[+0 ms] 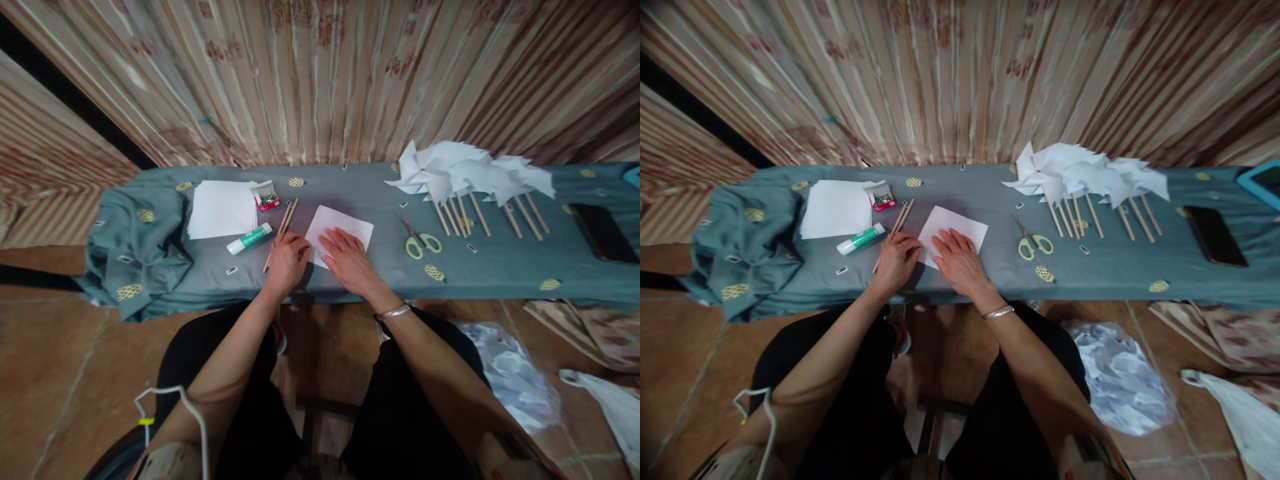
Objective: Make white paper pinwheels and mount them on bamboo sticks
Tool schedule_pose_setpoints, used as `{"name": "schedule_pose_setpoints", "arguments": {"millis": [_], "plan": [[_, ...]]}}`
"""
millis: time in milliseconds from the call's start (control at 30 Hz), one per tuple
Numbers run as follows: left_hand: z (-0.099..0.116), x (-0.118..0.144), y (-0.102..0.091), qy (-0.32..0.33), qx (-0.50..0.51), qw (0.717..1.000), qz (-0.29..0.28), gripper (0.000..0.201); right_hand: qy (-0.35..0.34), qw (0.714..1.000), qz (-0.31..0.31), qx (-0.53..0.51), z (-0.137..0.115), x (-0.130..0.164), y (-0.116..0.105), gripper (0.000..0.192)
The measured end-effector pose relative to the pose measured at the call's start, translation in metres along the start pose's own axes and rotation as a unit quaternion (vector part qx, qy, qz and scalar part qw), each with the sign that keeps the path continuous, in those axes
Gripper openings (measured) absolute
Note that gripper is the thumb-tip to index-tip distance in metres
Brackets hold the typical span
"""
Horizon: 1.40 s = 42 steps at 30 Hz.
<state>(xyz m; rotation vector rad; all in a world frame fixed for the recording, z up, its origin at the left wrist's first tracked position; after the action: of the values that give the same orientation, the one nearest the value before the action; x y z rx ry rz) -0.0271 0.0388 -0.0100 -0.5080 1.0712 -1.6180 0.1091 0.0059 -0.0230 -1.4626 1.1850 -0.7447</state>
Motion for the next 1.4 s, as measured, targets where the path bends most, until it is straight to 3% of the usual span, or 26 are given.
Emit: {"name": "schedule_pose_setpoints", "arguments": {"millis": [300,1400], "plan": [[0.004,-0.003,0.008,-0.080,0.008,0.993,0.087,0.009,-0.005,1.000,0.004,0.002,-0.001,0.001,0.000,0.048],[-0.017,0.001,0.011,-0.075,0.086,0.991,0.070,0.047,-0.003,1.000,0.004,-0.012,0.001,0.002,0.000,0.049]]}}
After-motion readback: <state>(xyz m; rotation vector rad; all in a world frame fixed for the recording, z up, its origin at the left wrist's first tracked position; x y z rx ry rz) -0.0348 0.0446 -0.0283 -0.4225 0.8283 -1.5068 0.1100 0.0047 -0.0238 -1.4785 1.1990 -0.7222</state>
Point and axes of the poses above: each hand's wrist, its own x-axis away from the middle knuckle, its own y-axis out of the palm, z = x × y, the point moved 6 cm from there along -x, towards the middle knuckle, and after that the axes turned 1 degree about x, right-handed, at the moved point
